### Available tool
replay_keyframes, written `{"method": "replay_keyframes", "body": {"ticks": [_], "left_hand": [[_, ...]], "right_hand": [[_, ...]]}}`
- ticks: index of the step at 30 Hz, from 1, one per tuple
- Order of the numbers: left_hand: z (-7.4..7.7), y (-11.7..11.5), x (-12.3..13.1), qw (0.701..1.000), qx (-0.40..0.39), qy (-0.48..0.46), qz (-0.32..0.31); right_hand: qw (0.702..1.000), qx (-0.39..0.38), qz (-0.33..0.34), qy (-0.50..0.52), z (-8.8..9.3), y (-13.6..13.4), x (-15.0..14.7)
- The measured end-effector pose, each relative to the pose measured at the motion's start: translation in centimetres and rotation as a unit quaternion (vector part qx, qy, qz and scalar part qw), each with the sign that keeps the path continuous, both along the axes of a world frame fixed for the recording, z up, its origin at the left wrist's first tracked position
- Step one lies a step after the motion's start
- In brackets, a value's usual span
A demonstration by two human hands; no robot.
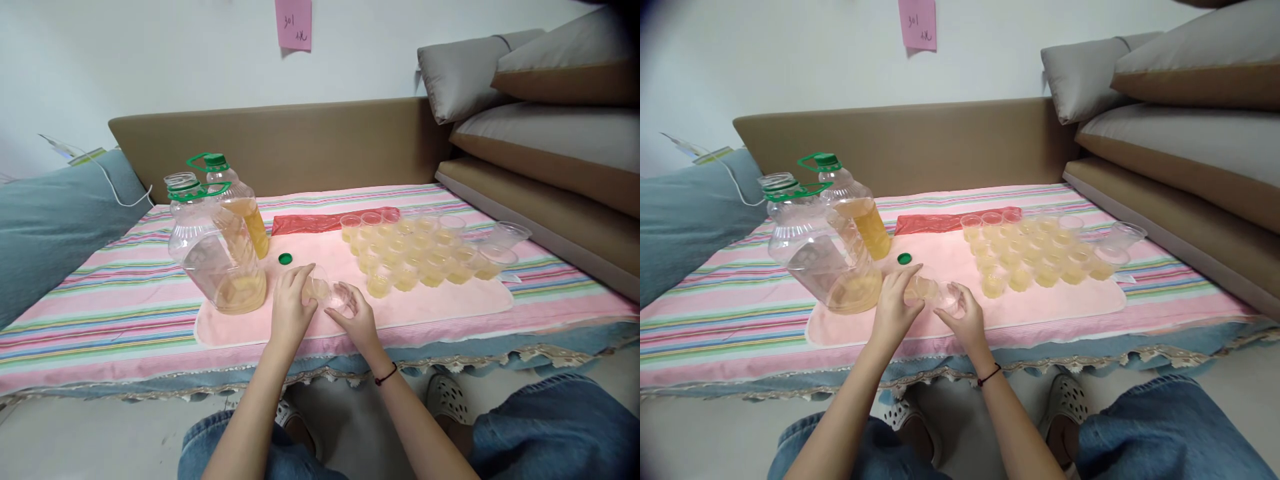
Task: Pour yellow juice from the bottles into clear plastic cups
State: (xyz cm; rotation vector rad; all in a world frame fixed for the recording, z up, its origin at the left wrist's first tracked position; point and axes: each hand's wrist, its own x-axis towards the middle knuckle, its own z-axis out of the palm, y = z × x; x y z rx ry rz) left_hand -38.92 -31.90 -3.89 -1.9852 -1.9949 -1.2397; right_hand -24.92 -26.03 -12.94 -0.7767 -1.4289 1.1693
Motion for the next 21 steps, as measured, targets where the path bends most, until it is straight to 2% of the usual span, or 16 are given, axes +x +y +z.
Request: {"method": "replay_keyframes", "body": {"ticks": [21], "left_hand": [[-0.06, 0.06, 0.00, 1.000, 0.003, 0.011, -0.003]], "right_hand": [[1.000, 0.003, -0.001, -0.006, 0.06, -0.03, 0.03]]}}
